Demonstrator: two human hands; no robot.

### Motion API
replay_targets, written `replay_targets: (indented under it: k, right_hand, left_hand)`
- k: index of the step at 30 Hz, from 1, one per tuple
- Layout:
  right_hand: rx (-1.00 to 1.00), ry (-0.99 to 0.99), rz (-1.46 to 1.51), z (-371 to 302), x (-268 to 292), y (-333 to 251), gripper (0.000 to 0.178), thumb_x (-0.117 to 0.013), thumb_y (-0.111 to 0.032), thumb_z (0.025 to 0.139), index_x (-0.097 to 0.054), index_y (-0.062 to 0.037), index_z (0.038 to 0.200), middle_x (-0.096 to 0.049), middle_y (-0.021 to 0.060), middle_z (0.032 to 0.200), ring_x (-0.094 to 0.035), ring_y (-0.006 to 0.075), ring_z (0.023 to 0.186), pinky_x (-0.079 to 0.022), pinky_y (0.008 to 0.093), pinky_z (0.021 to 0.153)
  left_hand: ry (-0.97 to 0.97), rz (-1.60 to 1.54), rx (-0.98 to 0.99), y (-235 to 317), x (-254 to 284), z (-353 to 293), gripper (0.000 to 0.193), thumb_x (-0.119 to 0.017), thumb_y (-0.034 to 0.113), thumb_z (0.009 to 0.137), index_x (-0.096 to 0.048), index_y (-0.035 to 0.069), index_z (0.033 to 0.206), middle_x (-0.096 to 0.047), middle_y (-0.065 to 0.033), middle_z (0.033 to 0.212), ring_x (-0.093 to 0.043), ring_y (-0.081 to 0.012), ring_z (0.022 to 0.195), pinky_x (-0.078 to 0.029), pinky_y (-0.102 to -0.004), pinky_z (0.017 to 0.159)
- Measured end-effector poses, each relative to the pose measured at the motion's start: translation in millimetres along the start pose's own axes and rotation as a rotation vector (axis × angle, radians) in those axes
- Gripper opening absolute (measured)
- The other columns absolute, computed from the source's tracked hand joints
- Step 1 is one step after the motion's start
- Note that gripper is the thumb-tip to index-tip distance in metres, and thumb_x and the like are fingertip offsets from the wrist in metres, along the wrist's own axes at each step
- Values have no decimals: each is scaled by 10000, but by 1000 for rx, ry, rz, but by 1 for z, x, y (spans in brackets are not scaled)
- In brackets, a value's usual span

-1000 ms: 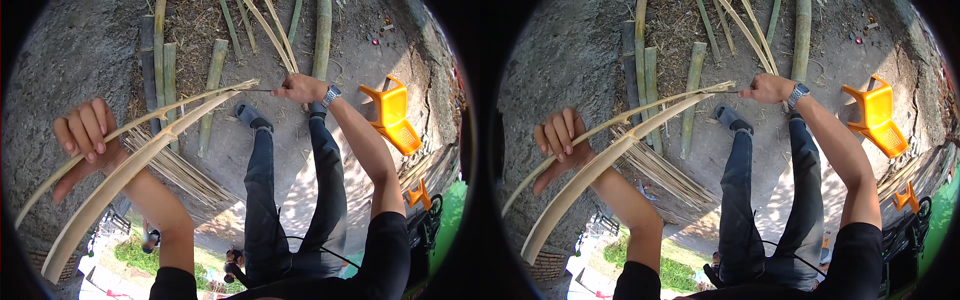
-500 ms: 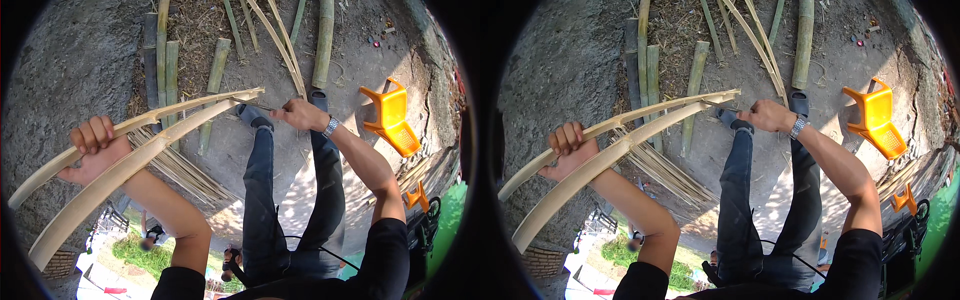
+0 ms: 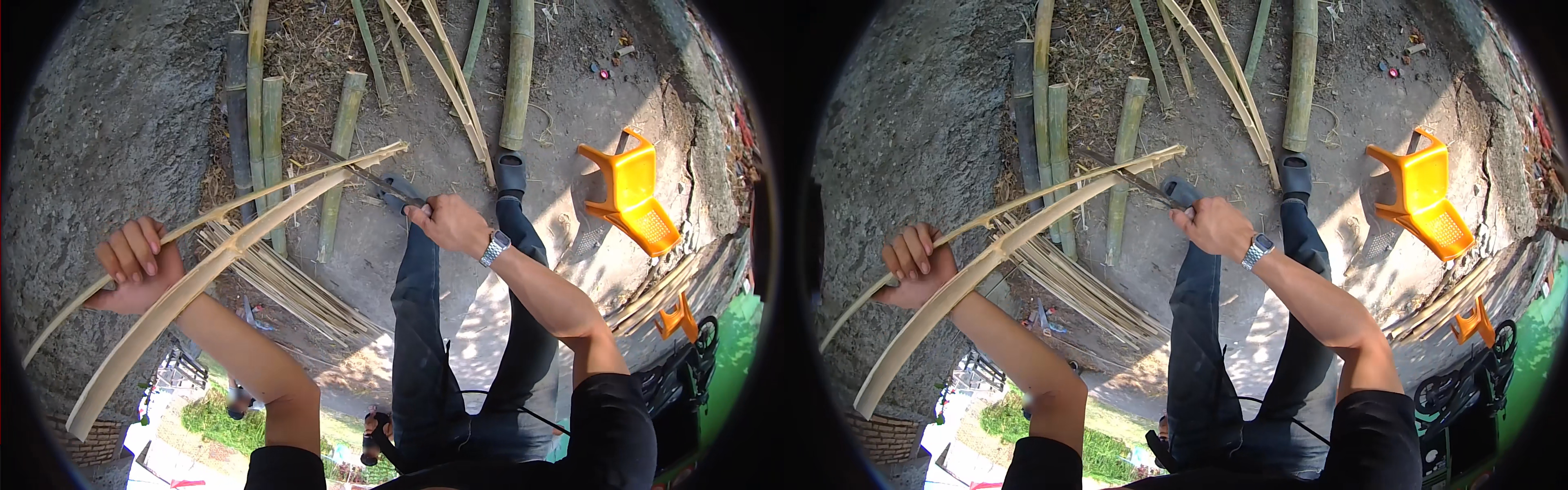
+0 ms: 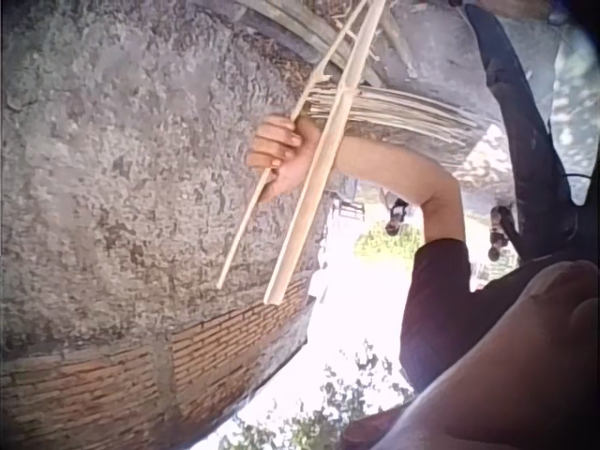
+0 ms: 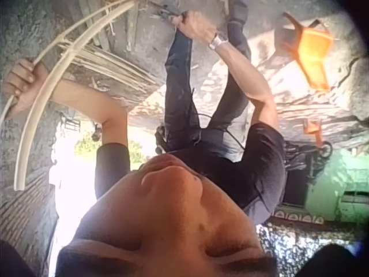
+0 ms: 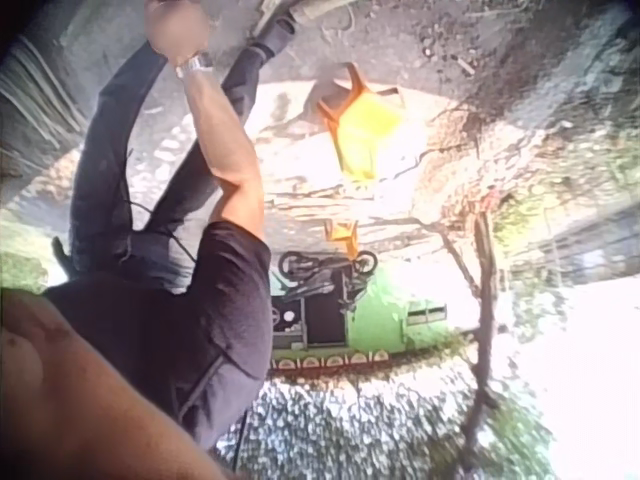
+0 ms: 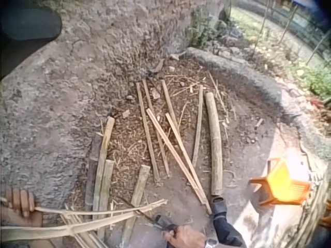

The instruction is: The person uses a machete to split bamboo stalks into thinner strips and later prepares a larger bamboo pole by trimming its nodes and ends outdoors.

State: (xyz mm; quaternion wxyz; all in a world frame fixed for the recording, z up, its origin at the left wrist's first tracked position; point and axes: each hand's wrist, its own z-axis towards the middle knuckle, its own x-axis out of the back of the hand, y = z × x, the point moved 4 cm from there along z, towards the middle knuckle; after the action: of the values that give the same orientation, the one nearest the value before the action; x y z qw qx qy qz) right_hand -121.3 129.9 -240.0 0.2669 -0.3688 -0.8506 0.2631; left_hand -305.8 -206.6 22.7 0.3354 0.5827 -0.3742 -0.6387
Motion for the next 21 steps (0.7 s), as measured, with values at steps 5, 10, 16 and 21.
replay_targets:
  k: [5,10,16,21]
  right_hand:
    - [80,-102,-64,18,-5,-53,608,-554,-505,963,-715,69,842,-685,315,795,-696,480,826,-559,519,800]
    - [9,-124,-68,10,0,-64,601,-551,-493,959,-719,68,824,-690,314,809,-698,486,850,-568,506,812]
    - [100,-70,-48,-16,-23,-47,616,-636,-489,923,-649,90,713,-617,308,669,-661,474,695,-527,501,691]
    - [90,41,-44,-29,-58,-20,485,-688,-383,895,-615,65,725,-633,309,714,-659,490,737,-532,509,693]
  left_hand:
    - [218,1,-215,65,48,-51,926,-845,700,632,-603,90,1285,-639,-111,1324,-582,-313,1237,-346,-524,1164]
    - [867,447,-638,45,14,-101,1330,-457,998,655,-367,-3,1526,-338,-335,1562,-366,-458,1444,-227,-564,1224]
    - [568,713,-518,14,8,-116,1100,-453,832,868,-230,28,1586,-381,-311,1536,-426,-437,1404,-315,-559,1158]
    - [382,748,-408,-23,7,-60,661,-502,549,1033,-395,85,1492,-513,-255,1454,-539,-359,1320,-426,-500,1107]
